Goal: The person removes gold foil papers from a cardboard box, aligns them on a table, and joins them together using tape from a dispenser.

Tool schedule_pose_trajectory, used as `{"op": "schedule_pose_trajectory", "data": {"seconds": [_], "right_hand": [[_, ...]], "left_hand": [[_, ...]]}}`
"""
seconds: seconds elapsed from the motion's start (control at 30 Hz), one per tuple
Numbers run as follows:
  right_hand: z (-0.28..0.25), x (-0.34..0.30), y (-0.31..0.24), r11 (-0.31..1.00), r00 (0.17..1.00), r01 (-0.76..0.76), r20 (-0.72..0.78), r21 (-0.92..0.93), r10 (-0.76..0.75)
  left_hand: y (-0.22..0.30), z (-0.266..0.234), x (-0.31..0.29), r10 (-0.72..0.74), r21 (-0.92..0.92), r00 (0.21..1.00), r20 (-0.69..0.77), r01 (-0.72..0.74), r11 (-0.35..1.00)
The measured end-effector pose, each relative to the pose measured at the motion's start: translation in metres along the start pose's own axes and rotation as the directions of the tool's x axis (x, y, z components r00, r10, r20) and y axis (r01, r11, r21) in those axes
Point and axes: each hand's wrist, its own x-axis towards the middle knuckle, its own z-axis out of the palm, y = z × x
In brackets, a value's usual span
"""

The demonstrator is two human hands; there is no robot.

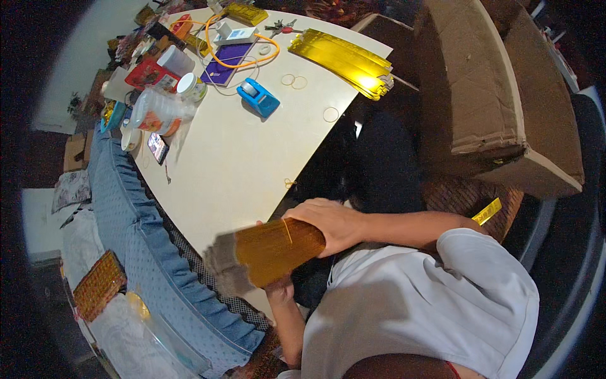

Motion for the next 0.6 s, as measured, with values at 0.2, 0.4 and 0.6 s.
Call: {"op": "schedule_pose_trajectory", "data": {"seconds": [0.2, 0.4, 0.6], "right_hand": [[-0.037, 0.002, 0.023, 0.911, 0.908, 0.282, 0.39, -0.301, -0.153], [-0.017, -0.007, 0.064, 0.879, 0.823, 0.232, 0.566, -0.416, 0.051], [0.01, -0.018, 0.137, 0.834, 0.767, 0.227, 0.62, -0.502, 0.164]], "left_hand": [[-0.043, 0.021, -0.005, -0.304, -0.486, 0.937, -0.169, 0.189, 0.853], [-0.11, -0.009, -0.013, -0.318, -0.579, 0.947, 0.044, 0.283, 0.764], [-0.094, -0.005, -0.003, -0.725, -0.202, 0.675, -0.137, 0.697, 0.688]]}}
